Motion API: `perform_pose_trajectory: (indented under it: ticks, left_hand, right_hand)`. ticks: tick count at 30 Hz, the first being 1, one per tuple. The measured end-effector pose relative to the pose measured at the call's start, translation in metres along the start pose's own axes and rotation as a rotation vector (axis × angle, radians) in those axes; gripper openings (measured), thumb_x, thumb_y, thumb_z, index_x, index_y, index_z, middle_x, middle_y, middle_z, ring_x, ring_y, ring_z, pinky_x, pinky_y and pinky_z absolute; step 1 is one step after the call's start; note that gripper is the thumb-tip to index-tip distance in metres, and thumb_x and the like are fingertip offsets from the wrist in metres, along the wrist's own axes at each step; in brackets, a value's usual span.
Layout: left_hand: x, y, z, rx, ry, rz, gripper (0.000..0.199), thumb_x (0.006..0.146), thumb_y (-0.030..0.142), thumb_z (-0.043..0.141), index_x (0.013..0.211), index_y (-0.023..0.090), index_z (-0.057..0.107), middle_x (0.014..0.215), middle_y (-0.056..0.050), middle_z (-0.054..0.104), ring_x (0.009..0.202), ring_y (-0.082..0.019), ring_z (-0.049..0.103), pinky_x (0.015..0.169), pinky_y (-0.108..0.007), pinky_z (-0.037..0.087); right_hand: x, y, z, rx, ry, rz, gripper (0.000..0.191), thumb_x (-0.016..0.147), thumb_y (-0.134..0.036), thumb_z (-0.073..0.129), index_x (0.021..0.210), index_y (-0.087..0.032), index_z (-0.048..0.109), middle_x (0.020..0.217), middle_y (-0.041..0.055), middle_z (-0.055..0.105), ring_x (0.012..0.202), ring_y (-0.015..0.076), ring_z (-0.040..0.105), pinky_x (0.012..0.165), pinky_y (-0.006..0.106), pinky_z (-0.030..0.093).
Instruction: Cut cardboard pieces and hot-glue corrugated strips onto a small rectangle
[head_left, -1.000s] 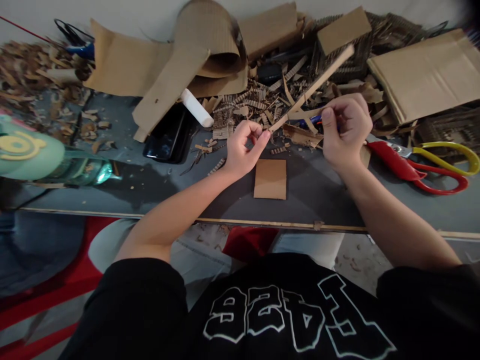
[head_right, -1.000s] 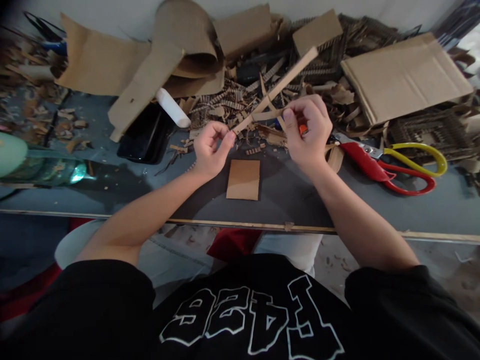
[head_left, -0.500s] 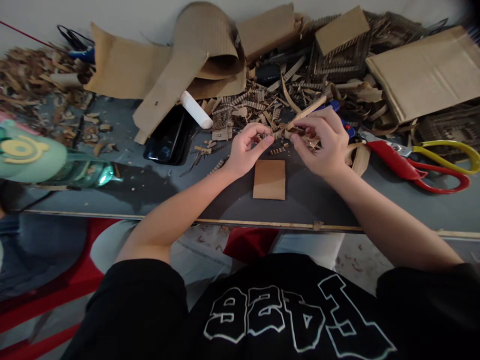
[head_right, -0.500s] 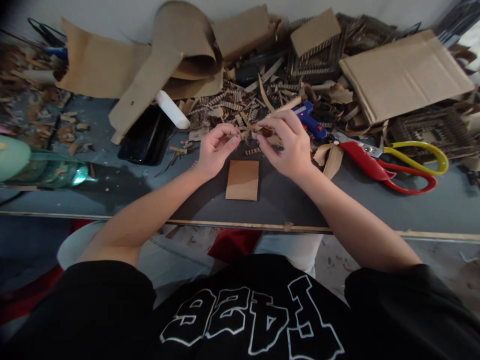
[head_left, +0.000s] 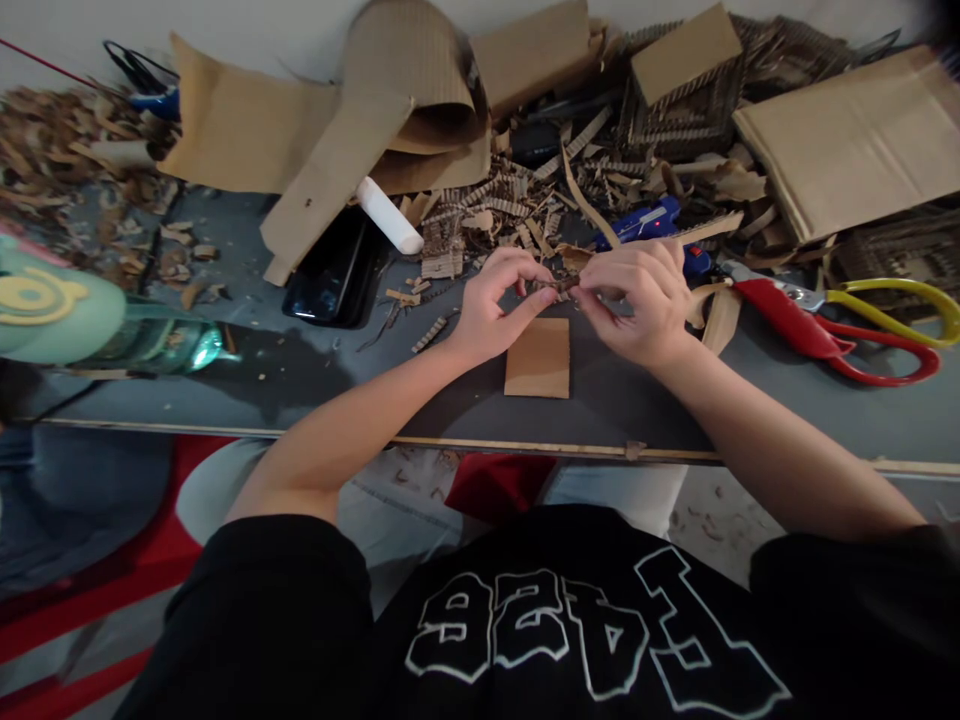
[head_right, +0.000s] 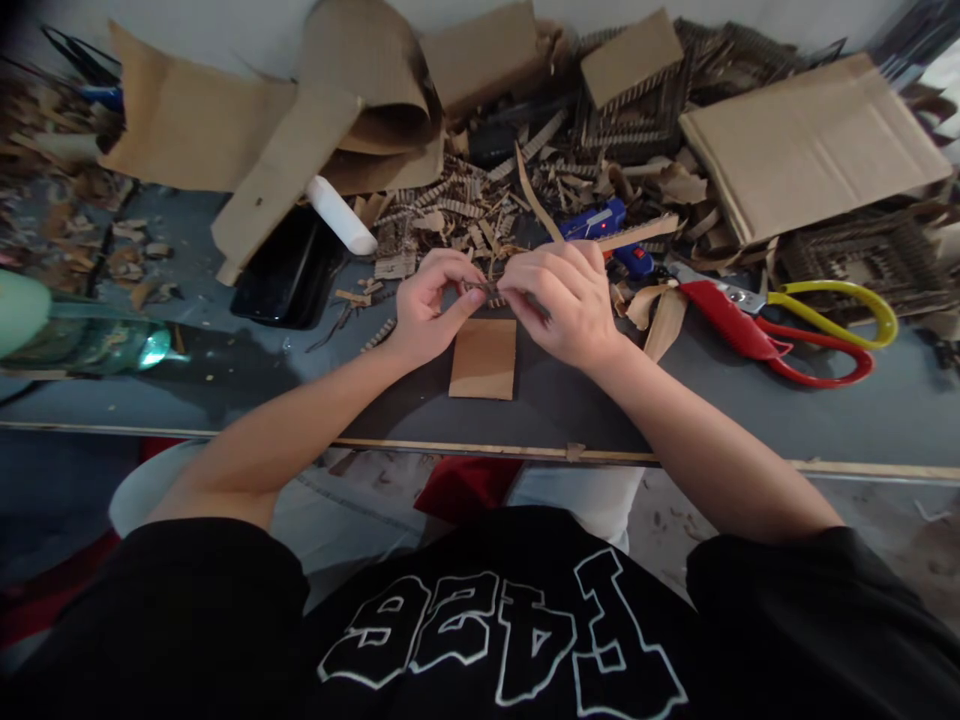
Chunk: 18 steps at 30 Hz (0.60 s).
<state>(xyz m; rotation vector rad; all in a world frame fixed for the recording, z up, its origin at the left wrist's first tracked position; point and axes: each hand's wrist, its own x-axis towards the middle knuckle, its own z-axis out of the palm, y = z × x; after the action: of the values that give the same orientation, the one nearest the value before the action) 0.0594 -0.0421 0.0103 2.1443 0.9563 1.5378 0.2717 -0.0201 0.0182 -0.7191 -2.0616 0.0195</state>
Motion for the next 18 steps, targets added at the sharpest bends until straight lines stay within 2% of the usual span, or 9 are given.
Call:
perform_pose_trajectory:
  ticks: [6,11,14,18]
  left_hand:
    - [0.001,0.011,-0.004,0.174,-0.012,0.129,0.025,0.100,0.045,0.058,0.093,0.022,0.066,0.087,-0.005,0.072,0.095,-0.018,0.068,0.075,-0.032,0.056]
    - [0.000,0.009,-0.005,0.243,-0.037,0.130,0.034,0.102,0.052,0.051,0.093,0.022,0.066,0.088,-0.006,0.073,0.096,-0.019,0.068,0.074,-0.032,0.056]
    - [0.000,0.008,-0.005,0.265,-0.051,0.150,0.035,0.102,0.053,0.050,0.093,0.023,0.066,0.085,-0.005,0.072,0.096,-0.019,0.068,0.079,-0.035,0.057]
    - [-0.001,0.009,-0.006,0.238,-0.064,0.156,0.032,0.100,0.052,0.054,0.094,0.023,0.067,0.086,-0.005,0.073,0.096,-0.020,0.068,0.079,-0.036,0.058]
  right_hand:
    - [-0.002,-0.002,-0.001,0.025,0.016,-0.042,0.018,0.098,-0.041,0.056,0.092,-0.029,0.067,0.087,-0.0013,0.075,0.086,0.0201,0.070,0.086,0.044,0.052]
    - [0.000,-0.003,-0.007,-0.043,0.032,-0.125,0.011,0.097,-0.035,0.057,0.094,-0.032,0.067,0.087,-0.0049,0.077,0.083,0.0188,0.070,0.079,0.041,0.051]
    - [0.002,-0.003,-0.010,-0.043,0.057,-0.184,0.007,0.096,-0.031,0.059,0.096,-0.034,0.065,0.088,-0.0079,0.077,0.081,0.0172,0.070,0.078,0.039,0.050]
    - [0.001,0.000,-0.010,-0.095,0.040,-0.247,0.008,0.096,-0.032,0.058,0.092,-0.030,0.065,0.087,-0.0060,0.077,0.080,0.0165,0.070,0.077,0.039,0.049]
